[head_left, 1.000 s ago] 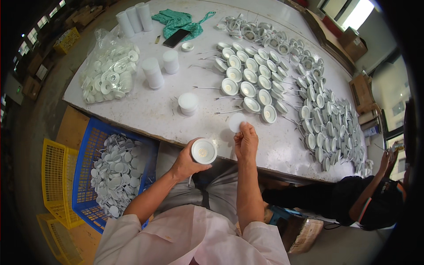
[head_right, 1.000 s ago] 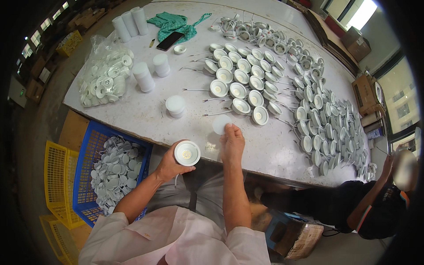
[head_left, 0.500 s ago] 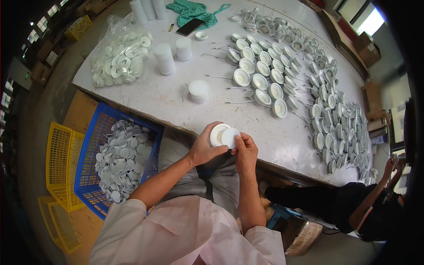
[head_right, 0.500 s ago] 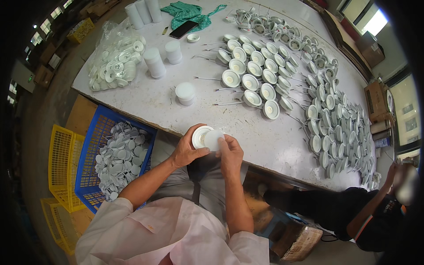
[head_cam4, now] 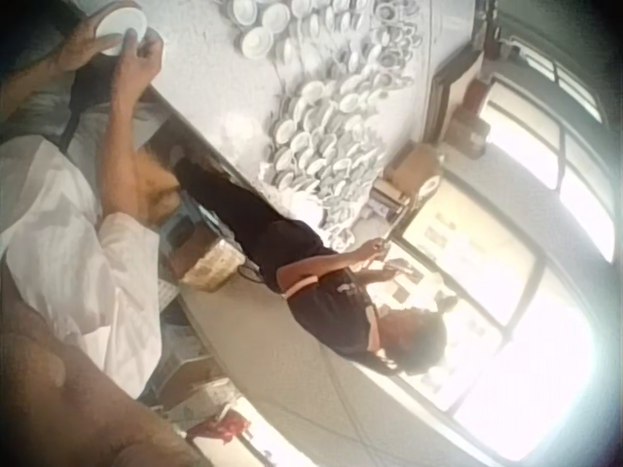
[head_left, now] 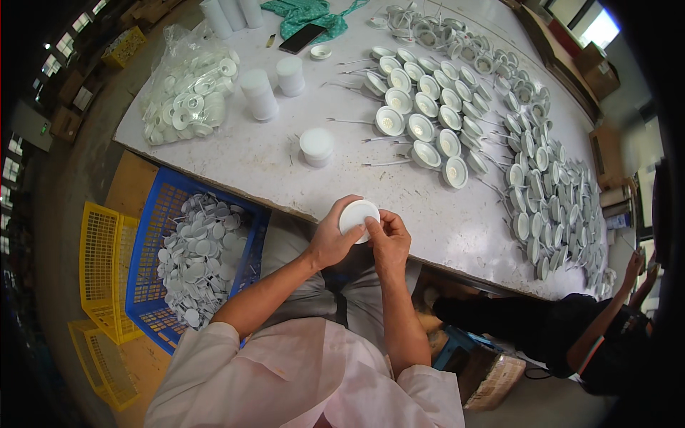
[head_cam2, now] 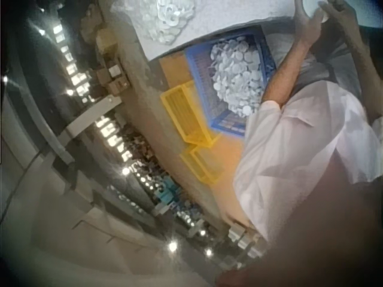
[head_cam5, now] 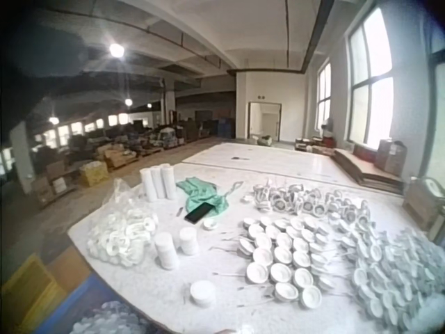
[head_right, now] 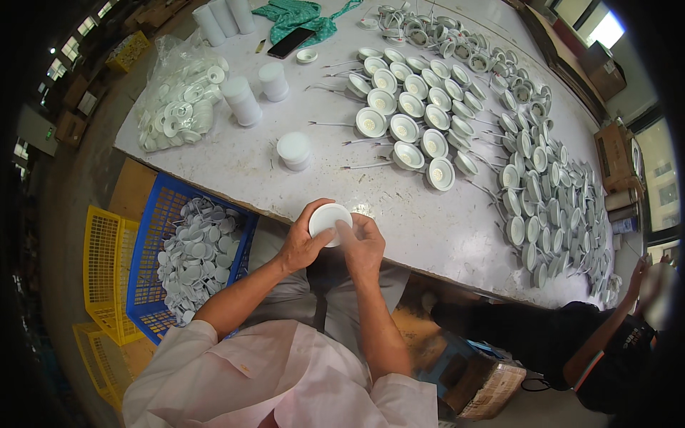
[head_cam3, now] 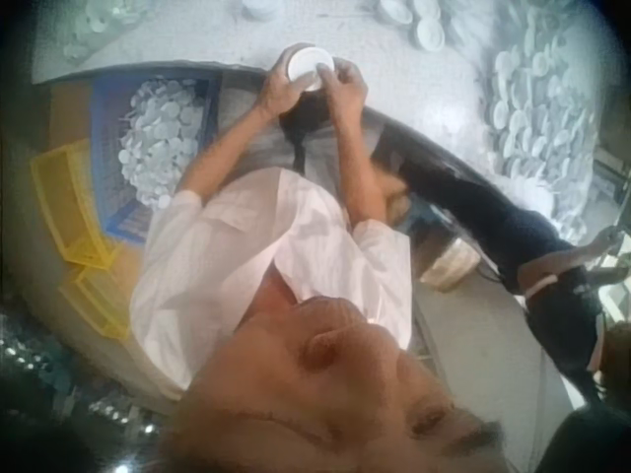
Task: Assembling small LED ceiling lamp components by placing internal discs into the housing.
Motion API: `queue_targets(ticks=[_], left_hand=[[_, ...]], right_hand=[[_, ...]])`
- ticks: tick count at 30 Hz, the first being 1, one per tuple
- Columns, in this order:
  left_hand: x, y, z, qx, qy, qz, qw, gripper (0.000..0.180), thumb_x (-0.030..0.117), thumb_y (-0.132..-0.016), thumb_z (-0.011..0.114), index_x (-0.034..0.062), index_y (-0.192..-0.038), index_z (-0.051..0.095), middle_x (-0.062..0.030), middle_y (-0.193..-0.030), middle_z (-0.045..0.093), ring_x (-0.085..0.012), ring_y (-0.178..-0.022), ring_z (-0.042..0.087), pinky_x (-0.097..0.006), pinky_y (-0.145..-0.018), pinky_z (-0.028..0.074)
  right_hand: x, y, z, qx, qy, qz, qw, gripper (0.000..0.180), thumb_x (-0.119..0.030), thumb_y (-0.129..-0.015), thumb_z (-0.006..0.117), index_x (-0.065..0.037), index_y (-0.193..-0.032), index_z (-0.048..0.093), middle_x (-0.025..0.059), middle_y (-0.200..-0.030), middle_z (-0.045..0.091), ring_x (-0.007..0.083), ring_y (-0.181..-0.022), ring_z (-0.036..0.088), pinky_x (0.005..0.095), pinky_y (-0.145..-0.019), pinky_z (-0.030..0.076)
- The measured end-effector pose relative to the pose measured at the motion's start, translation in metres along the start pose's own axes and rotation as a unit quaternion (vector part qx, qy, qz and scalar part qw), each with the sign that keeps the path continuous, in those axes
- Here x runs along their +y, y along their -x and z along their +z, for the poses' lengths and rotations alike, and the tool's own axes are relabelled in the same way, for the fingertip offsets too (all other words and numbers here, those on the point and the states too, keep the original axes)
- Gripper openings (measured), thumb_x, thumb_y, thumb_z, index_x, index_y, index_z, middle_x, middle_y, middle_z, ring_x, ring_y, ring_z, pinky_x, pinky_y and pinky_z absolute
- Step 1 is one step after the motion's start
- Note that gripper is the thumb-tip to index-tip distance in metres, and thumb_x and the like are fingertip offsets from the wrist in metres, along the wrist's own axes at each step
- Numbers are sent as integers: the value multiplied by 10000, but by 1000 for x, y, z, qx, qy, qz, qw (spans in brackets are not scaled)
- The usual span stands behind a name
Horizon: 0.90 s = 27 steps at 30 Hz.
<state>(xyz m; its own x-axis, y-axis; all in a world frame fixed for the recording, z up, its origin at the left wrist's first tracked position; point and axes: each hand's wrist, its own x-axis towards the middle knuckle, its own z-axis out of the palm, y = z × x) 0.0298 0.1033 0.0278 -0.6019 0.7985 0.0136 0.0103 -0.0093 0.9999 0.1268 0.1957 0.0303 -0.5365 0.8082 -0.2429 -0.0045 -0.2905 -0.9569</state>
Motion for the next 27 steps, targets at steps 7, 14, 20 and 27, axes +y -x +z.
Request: queue_targets(ticks=[7,14,20,27], left_hand=[[-1,1,-4,4,2,-3,1000,503,136,-840,575,13,-1296,403,-140,-1122,571,-192,-1029,561,-321,-890,456],[-2,8,-25,13,-17,-3,1000,444,56,-853,559,20,-1279,436,-113,-1072,599,-165,-984,579,-305,-866,480],[-33,59,-99,181,238,-128,946,280,170,-963,496,14,-1193,522,-115,-1050,617,-173,-872,645,-292,-656,552],[-146,157,-288,425,139,-208,870,328,229,-961,369,69,-1225,482,-129,-1083,616,-261,-855,663,-376,-578,555]], right_hand=[[3,-2,4,-28,-36,15,999,166,-71,-810,705,-56,-837,542,-28,-722,552,34,-621,485,179,-540,387],[13,-2,15,-61,-6,17,998,164,-75,-809,695,-58,-850,537,-31,-714,540,30,-618,475,181,-537,379],[15,-7,16,-105,3,-13,994,202,-71,-866,632,-25,-1055,578,-15,-762,572,54,-640,516,196,-572,428],[12,-11,18,-111,6,3,994,178,-101,-893,627,-22,-1046,582,13,-810,598,63,-673,546,202,-582,448]])
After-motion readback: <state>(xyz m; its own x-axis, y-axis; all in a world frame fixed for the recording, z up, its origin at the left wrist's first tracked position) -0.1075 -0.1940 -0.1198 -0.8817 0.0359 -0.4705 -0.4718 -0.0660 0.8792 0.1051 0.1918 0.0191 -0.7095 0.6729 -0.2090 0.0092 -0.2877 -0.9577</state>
